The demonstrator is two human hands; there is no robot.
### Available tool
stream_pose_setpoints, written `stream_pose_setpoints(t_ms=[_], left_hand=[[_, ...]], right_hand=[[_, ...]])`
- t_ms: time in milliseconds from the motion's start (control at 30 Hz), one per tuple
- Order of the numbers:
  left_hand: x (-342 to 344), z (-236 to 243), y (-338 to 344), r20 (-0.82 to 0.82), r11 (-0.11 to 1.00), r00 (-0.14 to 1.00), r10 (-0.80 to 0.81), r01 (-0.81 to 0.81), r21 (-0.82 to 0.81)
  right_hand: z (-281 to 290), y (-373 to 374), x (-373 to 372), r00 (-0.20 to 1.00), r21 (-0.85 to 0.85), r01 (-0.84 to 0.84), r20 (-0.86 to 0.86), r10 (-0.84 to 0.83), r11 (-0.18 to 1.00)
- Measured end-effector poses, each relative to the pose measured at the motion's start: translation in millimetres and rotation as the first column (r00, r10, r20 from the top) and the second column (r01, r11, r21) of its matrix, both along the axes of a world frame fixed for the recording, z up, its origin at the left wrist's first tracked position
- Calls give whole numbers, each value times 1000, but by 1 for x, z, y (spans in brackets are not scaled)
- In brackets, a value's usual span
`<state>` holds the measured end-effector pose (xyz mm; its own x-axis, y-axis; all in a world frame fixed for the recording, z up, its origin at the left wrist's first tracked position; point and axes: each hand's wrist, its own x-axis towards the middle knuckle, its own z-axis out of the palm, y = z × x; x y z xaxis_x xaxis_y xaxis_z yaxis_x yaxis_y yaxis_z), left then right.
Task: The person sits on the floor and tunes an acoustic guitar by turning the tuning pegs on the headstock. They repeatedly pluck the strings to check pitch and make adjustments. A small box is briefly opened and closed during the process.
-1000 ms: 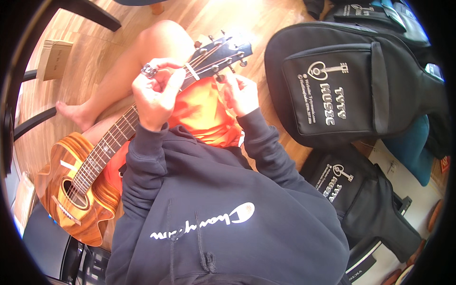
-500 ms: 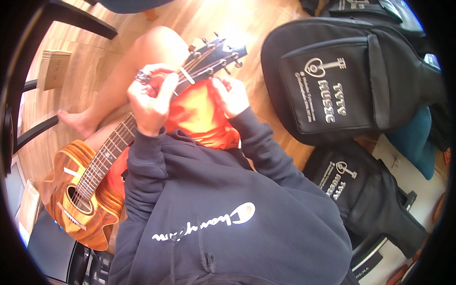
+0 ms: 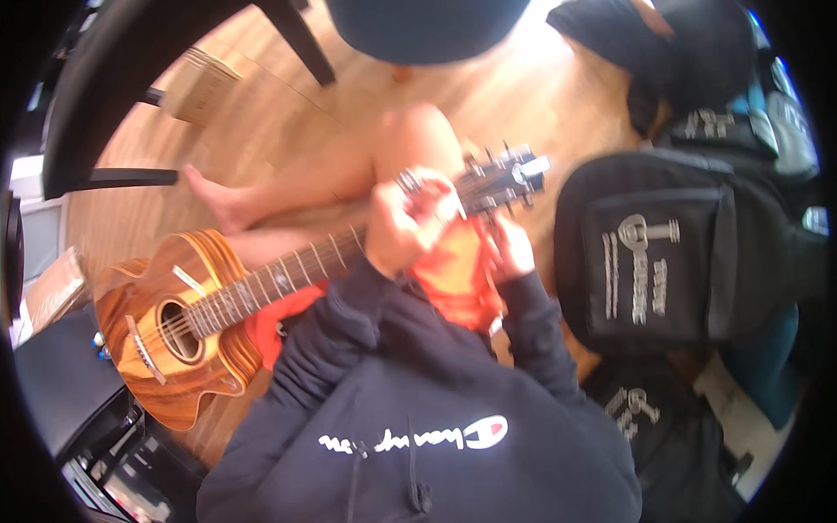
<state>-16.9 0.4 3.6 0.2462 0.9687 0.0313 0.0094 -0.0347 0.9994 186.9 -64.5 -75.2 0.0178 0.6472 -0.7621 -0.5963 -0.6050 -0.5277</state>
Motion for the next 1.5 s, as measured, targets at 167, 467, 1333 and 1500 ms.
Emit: stream_pose_setpoints(t_ms=[167,467,1333,1500], left_hand=[[6,2,-2,164,999,986,11,-2,-51],[5,4,-2,81,999,997,-15,19,-47],[-76,41,-36,-557,949,807,195,-12,316],[-192,65,-83,-768,872,485,418,22,488]], right_hand=[[0,-11,-19,528,373,-370,838,-137,851],[9,-13,-10,594,311,-222,794,-125,924],[25,27,-25,4,294,-537,938,-346,791],[12,28,-12,245,360,-544,932,-267,758]])
